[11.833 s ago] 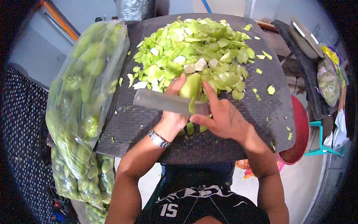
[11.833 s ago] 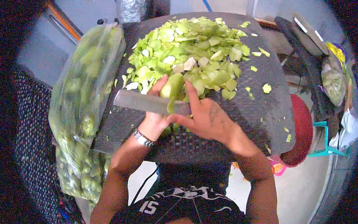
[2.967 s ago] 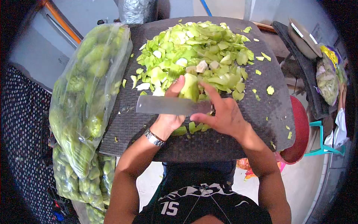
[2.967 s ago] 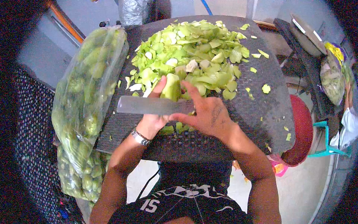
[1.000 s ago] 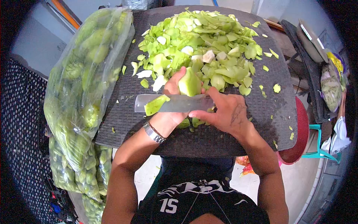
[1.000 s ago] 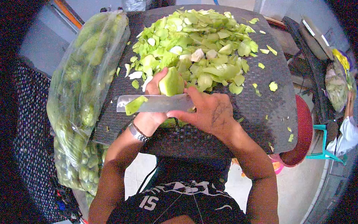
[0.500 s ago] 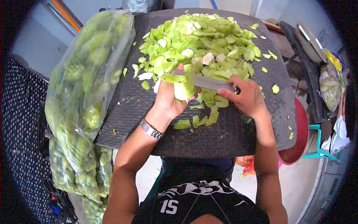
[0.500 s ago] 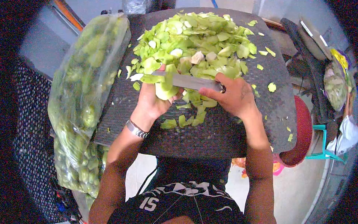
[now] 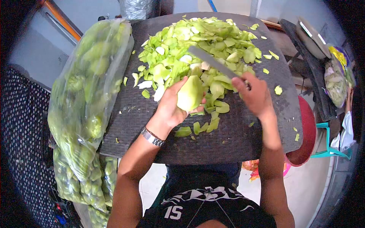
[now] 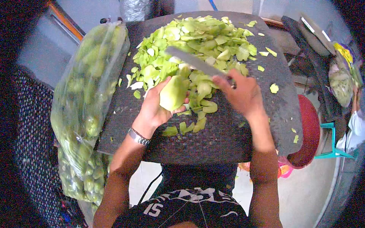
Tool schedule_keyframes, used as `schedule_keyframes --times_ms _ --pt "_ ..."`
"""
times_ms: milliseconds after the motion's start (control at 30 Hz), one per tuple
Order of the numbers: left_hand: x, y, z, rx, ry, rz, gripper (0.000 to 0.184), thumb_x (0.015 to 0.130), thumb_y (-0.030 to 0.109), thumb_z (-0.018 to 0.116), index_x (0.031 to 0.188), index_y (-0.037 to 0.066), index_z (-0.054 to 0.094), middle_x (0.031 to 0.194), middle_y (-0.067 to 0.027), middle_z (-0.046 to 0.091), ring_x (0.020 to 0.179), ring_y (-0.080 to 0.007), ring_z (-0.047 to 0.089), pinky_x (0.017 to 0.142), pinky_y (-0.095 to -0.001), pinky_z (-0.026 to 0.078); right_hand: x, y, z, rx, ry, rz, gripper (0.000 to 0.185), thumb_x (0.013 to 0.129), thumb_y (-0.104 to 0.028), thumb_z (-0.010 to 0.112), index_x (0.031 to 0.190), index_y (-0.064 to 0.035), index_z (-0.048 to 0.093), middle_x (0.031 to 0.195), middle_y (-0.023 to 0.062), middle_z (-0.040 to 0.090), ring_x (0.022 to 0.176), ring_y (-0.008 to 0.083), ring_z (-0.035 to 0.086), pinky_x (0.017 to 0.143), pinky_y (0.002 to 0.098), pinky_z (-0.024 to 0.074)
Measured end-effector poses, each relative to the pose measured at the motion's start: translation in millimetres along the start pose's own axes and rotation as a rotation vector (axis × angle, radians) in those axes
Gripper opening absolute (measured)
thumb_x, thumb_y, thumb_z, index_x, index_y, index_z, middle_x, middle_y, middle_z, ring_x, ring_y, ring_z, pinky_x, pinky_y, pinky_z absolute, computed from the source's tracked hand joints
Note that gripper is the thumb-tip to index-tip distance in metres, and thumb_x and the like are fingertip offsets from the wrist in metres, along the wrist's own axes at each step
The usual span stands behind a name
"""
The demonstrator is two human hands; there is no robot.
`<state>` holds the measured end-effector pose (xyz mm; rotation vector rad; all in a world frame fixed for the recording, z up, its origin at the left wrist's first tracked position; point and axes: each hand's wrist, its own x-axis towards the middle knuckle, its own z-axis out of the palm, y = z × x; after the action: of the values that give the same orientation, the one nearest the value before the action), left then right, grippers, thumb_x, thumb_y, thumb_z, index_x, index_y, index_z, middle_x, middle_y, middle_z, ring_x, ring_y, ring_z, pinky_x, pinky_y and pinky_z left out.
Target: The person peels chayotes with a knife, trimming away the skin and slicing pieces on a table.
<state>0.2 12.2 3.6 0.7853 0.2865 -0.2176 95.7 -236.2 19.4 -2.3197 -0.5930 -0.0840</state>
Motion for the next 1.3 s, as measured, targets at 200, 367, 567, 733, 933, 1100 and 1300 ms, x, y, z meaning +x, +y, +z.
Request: schedule_keyframes --times_ms 200,367,567,733,933,1100,1300 --pt "2 -12 -3 -0.118 -0.018 0.004 0.048 0.107 0.037 0.049 0.142 0.005 0.054 0.134 -0.0182 0.066 0.115 -0.0327 0.068 0.106 -0.0454 0.051 -26 -46 27 -0.039 -0.127 -0.340 0.060 0.087 -0.068 0.068 0.095 -0.0089 0.063 0.066 0.0181 0.066 0.065 0.0407 0.071 0.058 0.0494 0.0544" --pt "4 -17 0 -0.131 -0.039 -0.029 0.045 0.108 0.038 0.048 0.138 0.006 0.057 0.128 -0.0134 0.069 0.109 -0.0301 0.070 0.095 -0.0454 0.056 -29 -40 29 -0.098 -0.155 -0.347 0.062 0.083 -0.071 0.069 0.095 -0.0103 0.063 0.065 0.0176 0.067 0.066 0.0403 0.071 0.059 0.0500 0.0561" --pt "-4 -10 -5 -0.078 -0.158 -0.098 0.043 0.106 0.044 0.050 0.126 0.007 0.060 0.104 -0.0136 0.071 0.082 -0.0273 0.071 0.053 -0.0351 0.056 -6 -12 14 -0.273 0.019 -0.178 0.064 0.084 -0.073 0.066 0.096 -0.0104 0.066 0.069 0.0196 0.069 0.072 0.0422 0.072 0.063 0.0528 0.0560" --pt "-7 3 9 -0.040 -0.072 -0.062 0.044 0.106 0.045 0.050 0.123 0.006 0.059 0.100 -0.0154 0.070 0.078 -0.0280 0.071 0.053 -0.0345 0.055 8 8 3 -0.089 -0.005 0.091 0.061 0.091 -0.067 0.064 0.093 -0.0064 0.066 0.070 0.0243 0.066 0.075 0.0446 0.070 0.064 0.0512 0.0520" --pt "1 -4 -3 -0.126 0.124 0.079 0.045 0.102 0.046 0.057 0.122 0.006 0.059 0.101 -0.0128 0.069 0.086 -0.0296 0.070 0.075 -0.0435 0.060 -14 -25 23 -0.066 -0.103 -0.065 0.058 0.088 -0.064 0.070 0.098 -0.0073 0.064 0.070 0.0205 0.067 0.072 0.0429 0.071 0.064 0.0505 0.0538" --pt "2 -12 2 -0.213 0.110 0.053 0.043 0.099 0.044 0.061 0.119 0.006 0.065 0.109 -0.0131 0.072 0.097 -0.0281 0.071 0.092 -0.0436 0.057 -38 -54 40 -0.116 -0.142 -0.390 0.062 0.082 -0.064 0.075 0.103 -0.0063 0.063 0.068 0.0161 0.067 0.066 0.0388 0.071 0.061 0.0453 0.0543" --pt "0 -14 -1 -0.259 -0.011 0.008 0.042 0.099 0.043 0.061 0.120 0.007 0.064 0.106 -0.0112 0.073 0.096 -0.0270 0.071 0.091 -0.0432 0.057 -37 -54 43 -0.079 -0.143 -0.419 0.063 0.079 -0.064 0.078 0.103 -0.0068 0.064 0.066 0.0160 0.066 0.065 0.0379 0.071 0.059 0.0451 0.0542"
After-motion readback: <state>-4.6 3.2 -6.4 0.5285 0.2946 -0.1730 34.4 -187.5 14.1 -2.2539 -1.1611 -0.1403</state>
